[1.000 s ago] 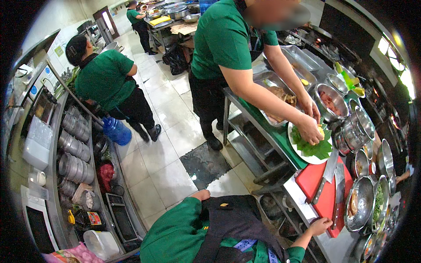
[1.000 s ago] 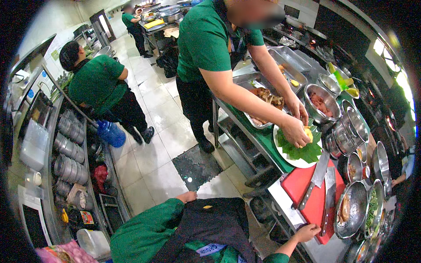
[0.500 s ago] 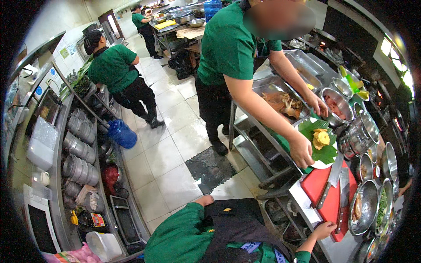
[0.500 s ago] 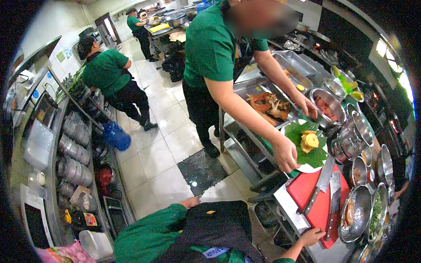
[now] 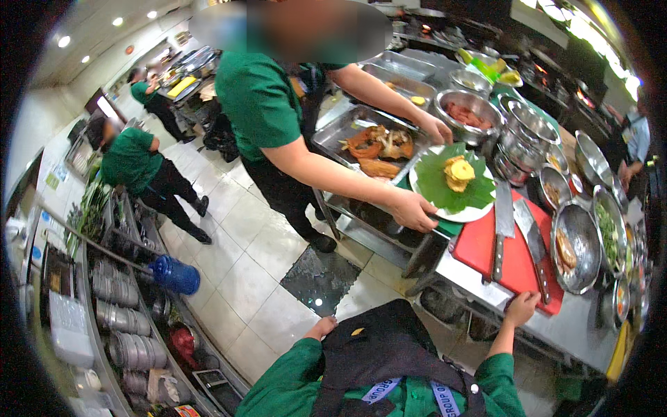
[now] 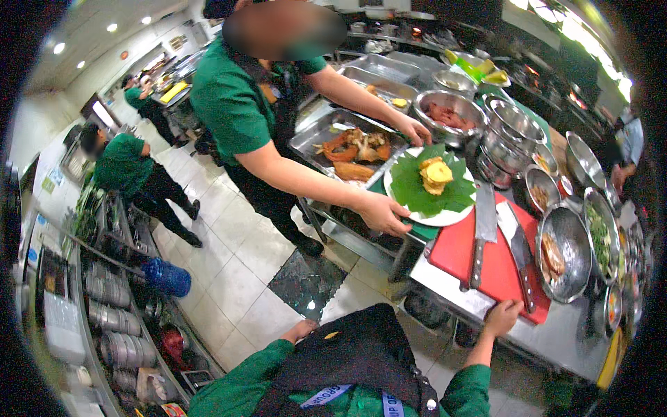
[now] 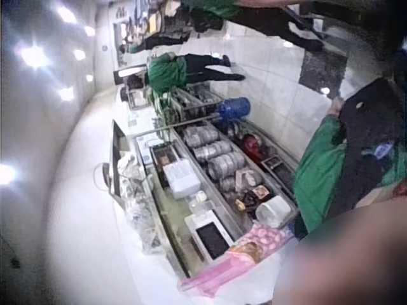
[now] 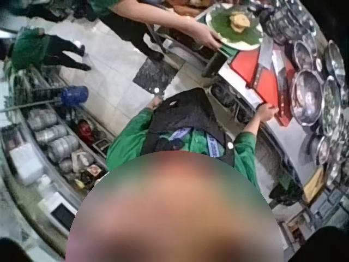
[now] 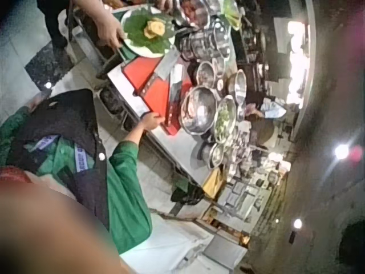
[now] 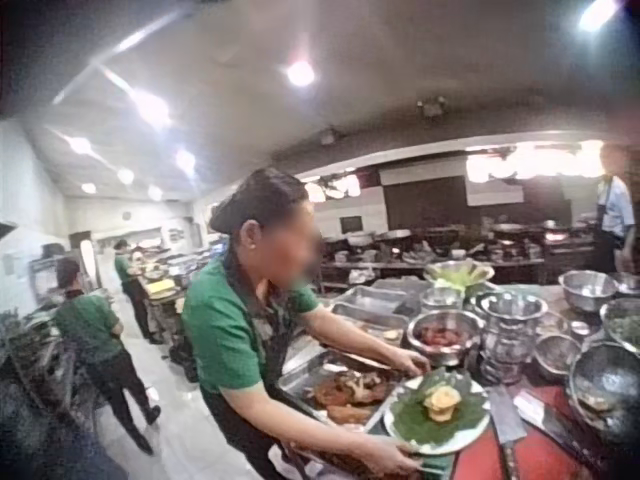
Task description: The person retrieves a metal bowl and a knife, then slices a tomato on a yellow cutting board. The sliced tomato pieces are transferred into the bowl, and sliced onions are added from a nearby container. The bowl is handed to a coworker who is plating food.
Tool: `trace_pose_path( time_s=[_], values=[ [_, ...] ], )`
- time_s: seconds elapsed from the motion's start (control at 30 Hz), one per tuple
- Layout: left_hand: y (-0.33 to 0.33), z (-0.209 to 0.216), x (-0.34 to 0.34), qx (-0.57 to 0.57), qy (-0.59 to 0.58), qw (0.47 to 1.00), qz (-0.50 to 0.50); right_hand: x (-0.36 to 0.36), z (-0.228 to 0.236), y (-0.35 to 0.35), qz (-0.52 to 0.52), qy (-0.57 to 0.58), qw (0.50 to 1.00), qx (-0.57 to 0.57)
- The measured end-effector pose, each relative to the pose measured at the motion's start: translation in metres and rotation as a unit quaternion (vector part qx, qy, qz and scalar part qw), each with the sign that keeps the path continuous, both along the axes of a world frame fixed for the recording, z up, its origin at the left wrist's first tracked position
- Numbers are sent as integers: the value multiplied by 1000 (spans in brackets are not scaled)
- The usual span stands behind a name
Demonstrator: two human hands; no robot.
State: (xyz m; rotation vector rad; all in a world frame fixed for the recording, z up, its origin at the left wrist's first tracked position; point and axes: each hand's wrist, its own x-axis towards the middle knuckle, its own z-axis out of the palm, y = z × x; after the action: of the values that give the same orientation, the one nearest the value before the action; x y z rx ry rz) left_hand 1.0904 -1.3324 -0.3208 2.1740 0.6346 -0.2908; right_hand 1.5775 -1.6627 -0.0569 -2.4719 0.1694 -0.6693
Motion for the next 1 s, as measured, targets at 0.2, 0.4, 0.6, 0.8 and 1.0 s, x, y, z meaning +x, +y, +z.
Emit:
trace_pose_path(
  time_s=[0.2,0.4,0.6,0.8,1.0],
  values=[
    [-6,29,8,-119,112,972,171,1,-1,0,-7,5,1000,6],
    [-10,36,6,-136,124,961,207,-2,3,2,-9,2,1000,12],
    [-6,24,7,-56,54,991,105,-4,7,5,-8,-6,1000,26],
    [-6,30,5,-105,79,979,153,-5,6,5,-8,-9,1000,21],
    [-7,35,8,-88,118,975,164,-5,8,6,-15,-13,1000,16]
  ],
)
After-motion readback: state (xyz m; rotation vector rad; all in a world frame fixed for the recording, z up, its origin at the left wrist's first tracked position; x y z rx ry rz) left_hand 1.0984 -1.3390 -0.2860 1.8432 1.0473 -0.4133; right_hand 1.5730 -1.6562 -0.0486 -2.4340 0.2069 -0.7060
